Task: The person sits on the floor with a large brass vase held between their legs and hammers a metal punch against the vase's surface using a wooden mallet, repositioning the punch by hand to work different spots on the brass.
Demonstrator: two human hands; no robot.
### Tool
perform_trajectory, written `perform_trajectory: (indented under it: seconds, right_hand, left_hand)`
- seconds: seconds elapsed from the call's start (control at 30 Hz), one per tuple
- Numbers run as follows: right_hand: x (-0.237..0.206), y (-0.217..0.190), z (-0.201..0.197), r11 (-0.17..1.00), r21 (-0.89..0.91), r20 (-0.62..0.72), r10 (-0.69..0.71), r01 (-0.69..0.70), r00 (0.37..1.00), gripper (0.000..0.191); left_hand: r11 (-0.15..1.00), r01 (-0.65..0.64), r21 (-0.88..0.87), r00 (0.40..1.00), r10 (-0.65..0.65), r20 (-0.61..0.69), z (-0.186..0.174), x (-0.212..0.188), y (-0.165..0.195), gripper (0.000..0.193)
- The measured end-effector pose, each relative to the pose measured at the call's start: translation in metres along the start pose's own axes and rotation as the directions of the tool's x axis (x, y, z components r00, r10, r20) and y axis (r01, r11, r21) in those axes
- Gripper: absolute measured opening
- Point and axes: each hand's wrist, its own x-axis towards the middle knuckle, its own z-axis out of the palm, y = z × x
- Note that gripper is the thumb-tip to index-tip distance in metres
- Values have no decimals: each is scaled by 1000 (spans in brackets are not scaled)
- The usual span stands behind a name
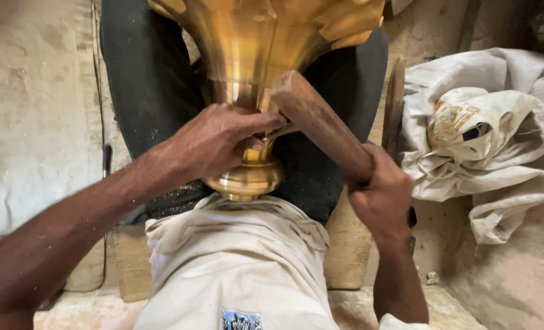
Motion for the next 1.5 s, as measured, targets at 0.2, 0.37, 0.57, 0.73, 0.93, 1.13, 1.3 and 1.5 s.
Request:
perform_trajectory:
  seconds: [0.2,0.37,0.57,0.73,0.93,1.13,1.3,1.5]
  right_hand:
    - [-4,0,3,984,89,-6,154,-152,988,37]
    - [-9,2,4,981,139,-23,138,-134,990,31]
    - [-9,9,9,998,8,-16,57,-56,998,40]
    - [-9,12,13,996,-89,5,21,-21,1000,46]
    - [4,6,9,981,119,-17,158,-155,987,31]
    - [41,15,-2,995,-56,-50,-90,87,995,39]
    - [68,6,-12,934,344,-8,110,-100,994,25]
    - [103,0,-30,968,66,64,-248,244,967,27]
  left_hand:
    - [1000,3,21,999,-4,45,-5,-4,-3,55]
    - [999,-40,-14,999,40,-4,-1,-7,-7,57]
    - [998,-58,-7,998,57,-17,3,-8,-14,59]
    - [999,-34,-36,997,31,-70,7,-17,-12,56]
    - [950,-14,-311,879,-136,-457,11,-6,-1,39]
    - [993,-6,-120,888,-50,-457,7,-4,11,54]
    - [990,-48,-135,859,-28,-511,10,-3,15,57]
    - [996,32,-79,873,-67,-484,13,1,16,50]
